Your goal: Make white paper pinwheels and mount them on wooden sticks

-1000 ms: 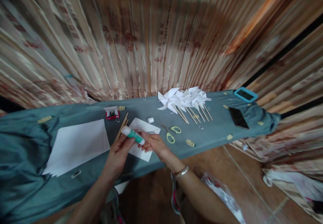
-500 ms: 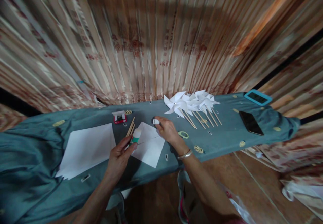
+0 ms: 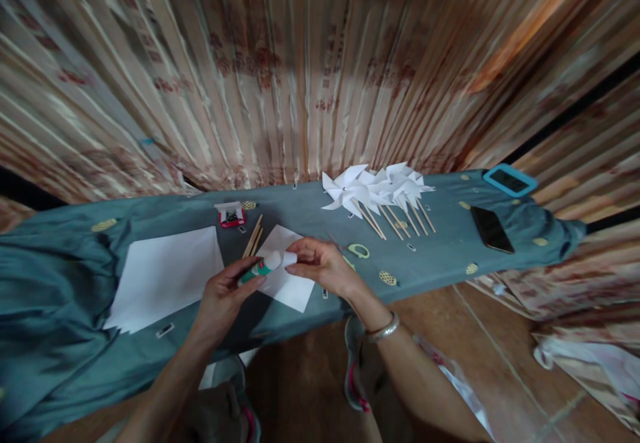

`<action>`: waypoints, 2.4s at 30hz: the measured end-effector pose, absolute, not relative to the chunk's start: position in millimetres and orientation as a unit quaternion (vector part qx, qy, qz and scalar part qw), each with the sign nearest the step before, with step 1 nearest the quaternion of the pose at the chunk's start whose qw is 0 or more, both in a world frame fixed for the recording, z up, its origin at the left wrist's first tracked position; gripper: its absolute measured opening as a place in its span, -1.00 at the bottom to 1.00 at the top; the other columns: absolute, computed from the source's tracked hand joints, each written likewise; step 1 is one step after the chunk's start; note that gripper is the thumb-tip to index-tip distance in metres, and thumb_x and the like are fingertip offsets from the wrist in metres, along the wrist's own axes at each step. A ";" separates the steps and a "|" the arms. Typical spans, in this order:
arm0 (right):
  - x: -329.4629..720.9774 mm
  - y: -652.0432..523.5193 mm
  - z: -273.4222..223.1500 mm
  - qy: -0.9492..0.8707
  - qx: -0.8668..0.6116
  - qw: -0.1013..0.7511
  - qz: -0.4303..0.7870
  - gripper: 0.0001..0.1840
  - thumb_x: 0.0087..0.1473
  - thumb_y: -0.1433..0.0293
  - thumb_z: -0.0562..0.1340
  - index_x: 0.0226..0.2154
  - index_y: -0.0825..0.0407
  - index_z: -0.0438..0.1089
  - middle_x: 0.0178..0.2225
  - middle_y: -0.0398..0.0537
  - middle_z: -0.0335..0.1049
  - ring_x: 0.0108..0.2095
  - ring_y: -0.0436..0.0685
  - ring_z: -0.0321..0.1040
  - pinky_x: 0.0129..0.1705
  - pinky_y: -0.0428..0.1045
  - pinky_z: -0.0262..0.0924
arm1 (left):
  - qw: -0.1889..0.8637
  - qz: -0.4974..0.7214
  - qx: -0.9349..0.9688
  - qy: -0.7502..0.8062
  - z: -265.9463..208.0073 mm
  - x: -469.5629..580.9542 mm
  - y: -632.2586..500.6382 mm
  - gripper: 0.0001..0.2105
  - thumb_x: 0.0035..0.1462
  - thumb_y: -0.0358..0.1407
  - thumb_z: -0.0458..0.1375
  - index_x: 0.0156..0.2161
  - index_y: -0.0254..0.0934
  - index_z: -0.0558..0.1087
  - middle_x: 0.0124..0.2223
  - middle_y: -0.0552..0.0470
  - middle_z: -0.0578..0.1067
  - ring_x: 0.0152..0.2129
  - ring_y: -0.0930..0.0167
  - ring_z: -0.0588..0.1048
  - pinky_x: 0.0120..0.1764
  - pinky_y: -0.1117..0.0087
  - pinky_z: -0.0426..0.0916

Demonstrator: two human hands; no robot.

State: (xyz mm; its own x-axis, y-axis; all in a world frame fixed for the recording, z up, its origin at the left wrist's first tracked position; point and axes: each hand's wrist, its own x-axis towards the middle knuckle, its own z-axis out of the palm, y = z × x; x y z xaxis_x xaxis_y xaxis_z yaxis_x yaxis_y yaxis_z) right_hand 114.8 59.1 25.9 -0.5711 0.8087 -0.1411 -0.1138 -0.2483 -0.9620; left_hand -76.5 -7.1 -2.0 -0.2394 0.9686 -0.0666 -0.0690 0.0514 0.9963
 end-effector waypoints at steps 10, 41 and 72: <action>123.1 57.1 31.1 -0.631 -0.364 0.318 0.607 -0.69 -0.12 0.38 0.41 -0.23 -0.03 0.46 -0.34 -0.15 0.49 -0.33 0.01 0.39 -0.19 -0.02 0.29 | 0.436 0.527 0.439 0.582 -2.9 -78.5 -10.0 -0.69 -0.22 -0.22 0.34 -0.27 -0.26 0.60 -0.28 0.00 0.62 -0.39 0.35 0.52 -0.27 0.38 0.38; 49.5 56.6 1.5 -0.580 -0.387 0.363 0.619 -0.56 -0.18 0.11 0.41 -0.27 0.03 0.48 -0.47 -0.17 0.46 -0.47 0.01 0.34 -0.39 -0.07 0.22 | 0.365 0.507 0.474 0.621 -11.1 -100.1 -12.9 -0.56 -0.01 -0.16 0.23 0.00 -0.28 0.48 -0.10 -0.09 0.57 -0.21 0.29 0.52 -0.08 0.24 0.37; 163.7 30.8 -5.5 -0.910 -0.346 0.126 0.192 -0.41 -0.04 0.31 0.41 0.04 0.15 0.36 0.10 0.23 0.34 0.10 0.33 0.28 0.11 0.24 0.27 | 0.075 0.295 0.803 0.512 -26.3 -68.9 -19.3 -0.63 -0.03 -0.37 0.34 -0.06 -0.33 0.46 -0.06 -0.15 0.51 -0.12 0.19 0.43 -0.06 0.09 0.41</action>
State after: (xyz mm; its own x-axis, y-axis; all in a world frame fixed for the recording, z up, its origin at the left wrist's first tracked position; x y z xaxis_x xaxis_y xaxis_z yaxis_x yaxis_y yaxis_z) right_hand 163.7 30.8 -5.5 -0.7289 0.6778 0.0966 0.5808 0.6869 -0.4368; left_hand -68.9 -19.3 -26.3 0.3013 0.8671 0.3968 0.7793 -0.4637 0.4216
